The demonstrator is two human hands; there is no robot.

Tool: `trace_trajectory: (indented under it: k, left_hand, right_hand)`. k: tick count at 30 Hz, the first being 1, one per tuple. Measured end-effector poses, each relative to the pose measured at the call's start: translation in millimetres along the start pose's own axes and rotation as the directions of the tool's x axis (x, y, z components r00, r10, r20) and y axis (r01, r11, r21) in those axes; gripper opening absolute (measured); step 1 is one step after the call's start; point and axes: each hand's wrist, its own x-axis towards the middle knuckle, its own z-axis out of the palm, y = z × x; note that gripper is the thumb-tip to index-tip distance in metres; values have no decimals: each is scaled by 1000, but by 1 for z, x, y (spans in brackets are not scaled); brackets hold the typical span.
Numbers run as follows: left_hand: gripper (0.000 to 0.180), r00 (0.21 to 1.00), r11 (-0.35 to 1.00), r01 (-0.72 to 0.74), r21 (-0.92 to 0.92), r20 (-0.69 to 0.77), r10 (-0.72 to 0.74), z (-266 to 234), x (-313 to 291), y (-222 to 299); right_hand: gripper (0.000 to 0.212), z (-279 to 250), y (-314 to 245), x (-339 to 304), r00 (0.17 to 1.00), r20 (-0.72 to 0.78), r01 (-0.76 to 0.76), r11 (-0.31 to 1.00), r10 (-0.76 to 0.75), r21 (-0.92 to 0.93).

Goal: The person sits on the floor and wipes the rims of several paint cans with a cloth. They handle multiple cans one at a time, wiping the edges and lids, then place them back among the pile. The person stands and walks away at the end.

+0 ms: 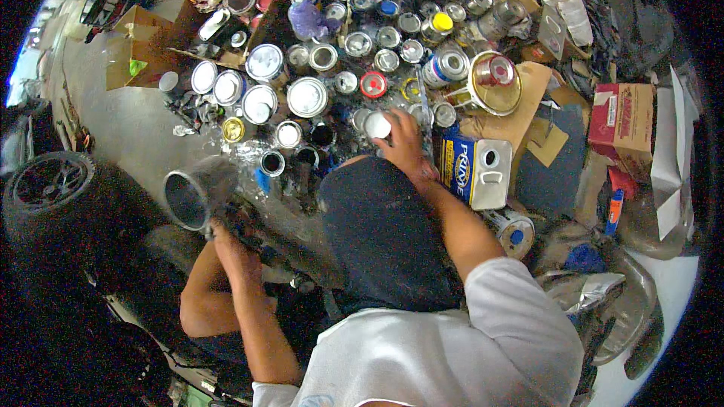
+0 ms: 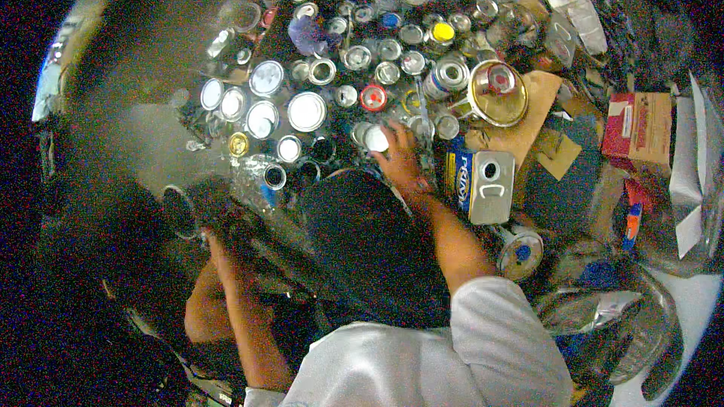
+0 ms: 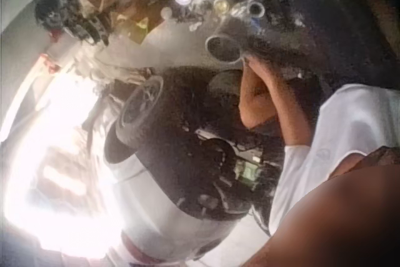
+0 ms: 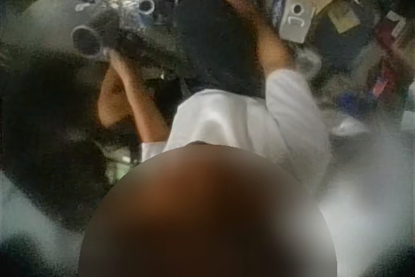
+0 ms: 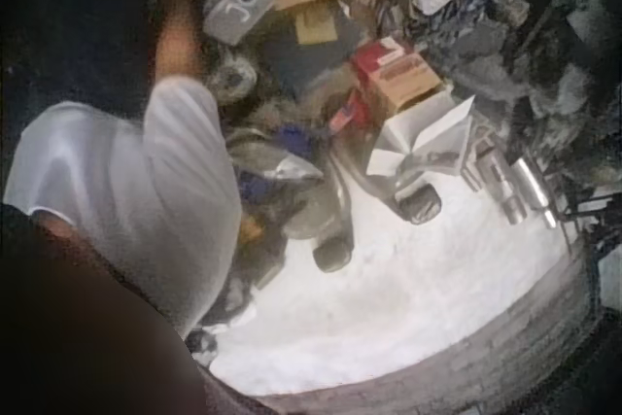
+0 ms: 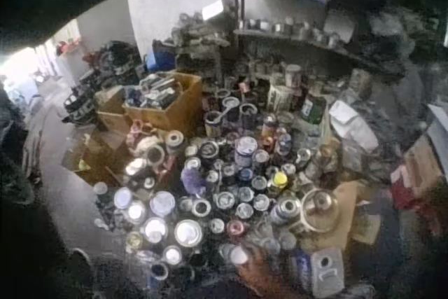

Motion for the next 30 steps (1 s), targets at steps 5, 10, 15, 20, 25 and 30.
trace_trajectory:
  k: [5, 10, 15, 20, 25, 30]
  left_hand:
    - [63, 998, 986, -6, -169, 54, 15, -29, 8, 51]
    - [59, 995, 996, -82, -21, 55, 83, -46, 9, 90]
    - [73, 995, 967, -94, -237, -60, 82, -9, -2, 94]
    - [74, 995, 950, 25, -310, -84, -53, 19, 7, 89]
    - [73, 994, 943, 103, -316, 53, -91, 15, 20, 88]
    - [64, 977, 693, 199, -693, 88, -193, -1, 27, 85]
  right_hand:
    - [55, -33, 14, -50, 873, -305, -395, 918, 381, 17]
    - [44, -12, 86, -76, 669, 92, -737, 643, 737, 210]
    - [26, -16, 106, -82, 925, -66, -372, 927, 374, 39]
    - [22, -41, 46, -19, 733, 117, -613, 576, 670, 541]
    - [32, -32, 28, 195, 934, 88, -318, 693, 347, 647]
    - [34, 2, 21, 398, 904, 153, -364, 533, 399, 764]
